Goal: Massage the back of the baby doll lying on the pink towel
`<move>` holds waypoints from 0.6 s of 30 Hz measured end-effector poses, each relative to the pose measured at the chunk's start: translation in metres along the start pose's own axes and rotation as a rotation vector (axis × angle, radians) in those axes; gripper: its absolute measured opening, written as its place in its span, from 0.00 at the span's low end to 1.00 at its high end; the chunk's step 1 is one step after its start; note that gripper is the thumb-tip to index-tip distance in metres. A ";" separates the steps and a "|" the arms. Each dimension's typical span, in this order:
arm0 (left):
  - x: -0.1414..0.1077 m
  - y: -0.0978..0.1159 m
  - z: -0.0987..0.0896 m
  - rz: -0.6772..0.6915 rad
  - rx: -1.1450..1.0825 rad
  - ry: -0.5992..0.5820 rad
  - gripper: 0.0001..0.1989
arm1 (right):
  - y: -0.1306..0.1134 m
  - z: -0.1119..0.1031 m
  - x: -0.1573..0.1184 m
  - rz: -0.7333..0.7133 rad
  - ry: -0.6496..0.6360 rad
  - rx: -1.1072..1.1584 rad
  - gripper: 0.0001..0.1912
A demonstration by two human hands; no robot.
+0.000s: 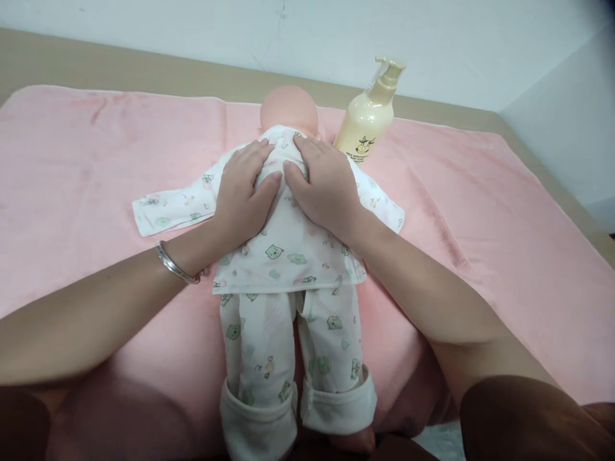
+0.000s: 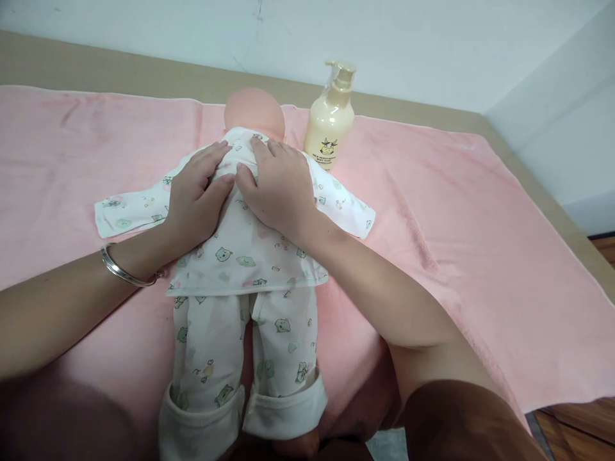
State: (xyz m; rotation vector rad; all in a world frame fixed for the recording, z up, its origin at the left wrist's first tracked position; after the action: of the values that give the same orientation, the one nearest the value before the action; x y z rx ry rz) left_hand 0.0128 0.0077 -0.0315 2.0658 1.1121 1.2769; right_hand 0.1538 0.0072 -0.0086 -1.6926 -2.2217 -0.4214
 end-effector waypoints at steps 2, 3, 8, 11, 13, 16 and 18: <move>0.000 0.002 0.000 -0.018 0.015 -0.011 0.21 | -0.001 -0.002 0.000 0.006 -0.019 -0.015 0.27; 0.000 0.003 0.000 -0.026 0.023 -0.017 0.22 | -0.002 -0.003 0.000 0.007 -0.036 -0.029 0.27; -0.002 0.002 0.001 -0.031 0.035 -0.017 0.22 | -0.002 -0.001 0.002 -0.002 -0.125 -0.074 0.29; 0.000 -0.003 0.000 -0.039 0.034 -0.018 0.22 | -0.001 0.000 0.002 0.010 -0.125 -0.035 0.30; 0.003 -0.006 0.001 -0.063 0.038 -0.035 0.22 | -0.002 -0.004 -0.001 0.005 -0.101 -0.009 0.29; 0.007 -0.009 0.001 -0.174 0.058 -0.069 0.24 | -0.008 -0.012 -0.010 -0.003 -0.099 -0.030 0.29; 0.008 -0.010 0.002 -0.227 0.063 -0.081 0.27 | -0.011 -0.018 -0.015 -0.001 -0.108 -0.059 0.29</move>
State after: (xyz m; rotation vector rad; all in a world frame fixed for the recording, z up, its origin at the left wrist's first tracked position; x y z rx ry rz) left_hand 0.0127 0.0203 -0.0352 1.9519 1.3218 1.0525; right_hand 0.1478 -0.0164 0.0007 -1.7842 -2.3078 -0.4083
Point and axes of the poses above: each hand's wrist, its own x-axis towards the middle knuckle, its own z-axis out of the palm, y = z × x, the point moved 5 cm from there along x, towards the middle knuckle, and after that the axes turned 14 degrees about -x, right-handed, at the moved point
